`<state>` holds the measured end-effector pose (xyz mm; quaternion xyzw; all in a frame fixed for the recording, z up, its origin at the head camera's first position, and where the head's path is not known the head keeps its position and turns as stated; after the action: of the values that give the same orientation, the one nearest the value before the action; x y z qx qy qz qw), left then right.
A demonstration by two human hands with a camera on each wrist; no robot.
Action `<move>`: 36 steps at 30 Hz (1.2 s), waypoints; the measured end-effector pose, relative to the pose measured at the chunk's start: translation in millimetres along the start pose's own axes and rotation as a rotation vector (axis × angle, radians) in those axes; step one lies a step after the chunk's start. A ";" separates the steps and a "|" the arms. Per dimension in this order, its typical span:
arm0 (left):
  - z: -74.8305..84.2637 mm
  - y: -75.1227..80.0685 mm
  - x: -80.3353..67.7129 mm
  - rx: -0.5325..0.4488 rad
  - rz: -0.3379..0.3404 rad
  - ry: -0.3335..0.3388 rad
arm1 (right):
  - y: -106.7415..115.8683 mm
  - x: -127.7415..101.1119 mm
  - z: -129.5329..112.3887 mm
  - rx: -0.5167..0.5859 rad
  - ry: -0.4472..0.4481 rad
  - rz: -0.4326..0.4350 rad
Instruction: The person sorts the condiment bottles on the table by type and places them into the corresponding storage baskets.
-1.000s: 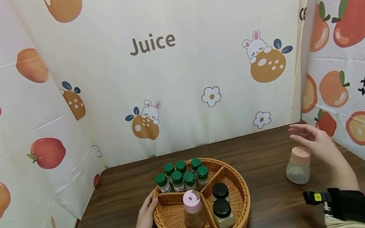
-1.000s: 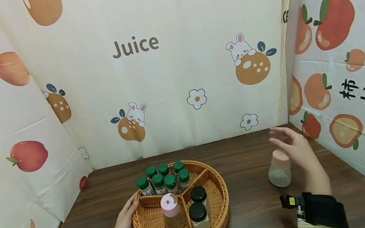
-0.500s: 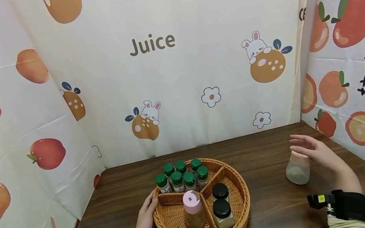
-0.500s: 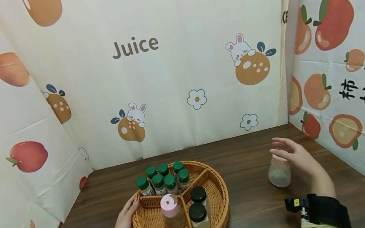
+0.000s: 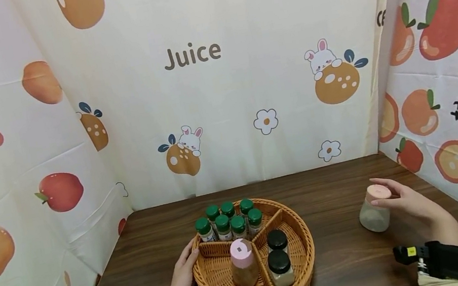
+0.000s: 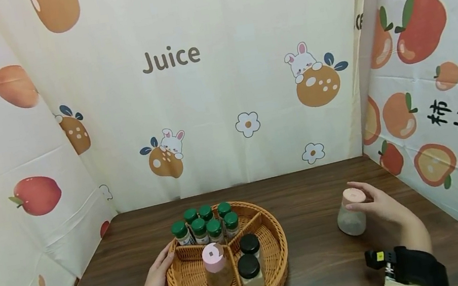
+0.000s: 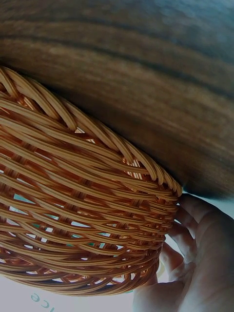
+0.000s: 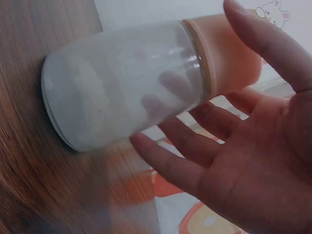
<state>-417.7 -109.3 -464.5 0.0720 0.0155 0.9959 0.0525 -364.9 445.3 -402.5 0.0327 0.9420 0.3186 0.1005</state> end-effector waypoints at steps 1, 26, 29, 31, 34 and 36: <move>0.1 -0.2 -0.3 -0.001 -0.001 -0.001 | -0.5 -1.0 1.0 0.009 -0.001 -0.012; -0.4 0.7 0.3 0.002 0.009 -0.006 | -0.4 -3.1 2.5 0.043 -0.018 -0.010; -0.8 0.7 0.2 -0.002 0.002 -0.004 | -1.7 -2.1 2.4 0.053 -0.024 -0.009; -1.1 0.5 0.2 -0.007 -0.003 -0.003 | -2.5 -1.1 2.8 0.058 -0.036 -0.011; -1.4 0.4 0.5 -0.011 -0.005 -0.002 | -4.3 0.8 1.6 0.065 -0.043 -0.018; -1.2 0.3 0.7 -0.008 -0.004 -0.006 | -5.2 2.2 -0.1 0.067 -0.043 -0.017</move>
<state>-418.6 -109.6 -465.5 0.0746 0.0115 0.9956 0.0548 -367.1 441.4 -406.0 0.0347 0.9500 0.2853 0.1225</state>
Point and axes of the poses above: each hand's wrist, its own x-axis towards the middle knuckle, its own y-axis out of the back of the hand, z = x × y, the point moved 8 cm from there along x, towards the middle knuckle, and after that the axes turned 13 degrees about -y, right-handed, at the moved point
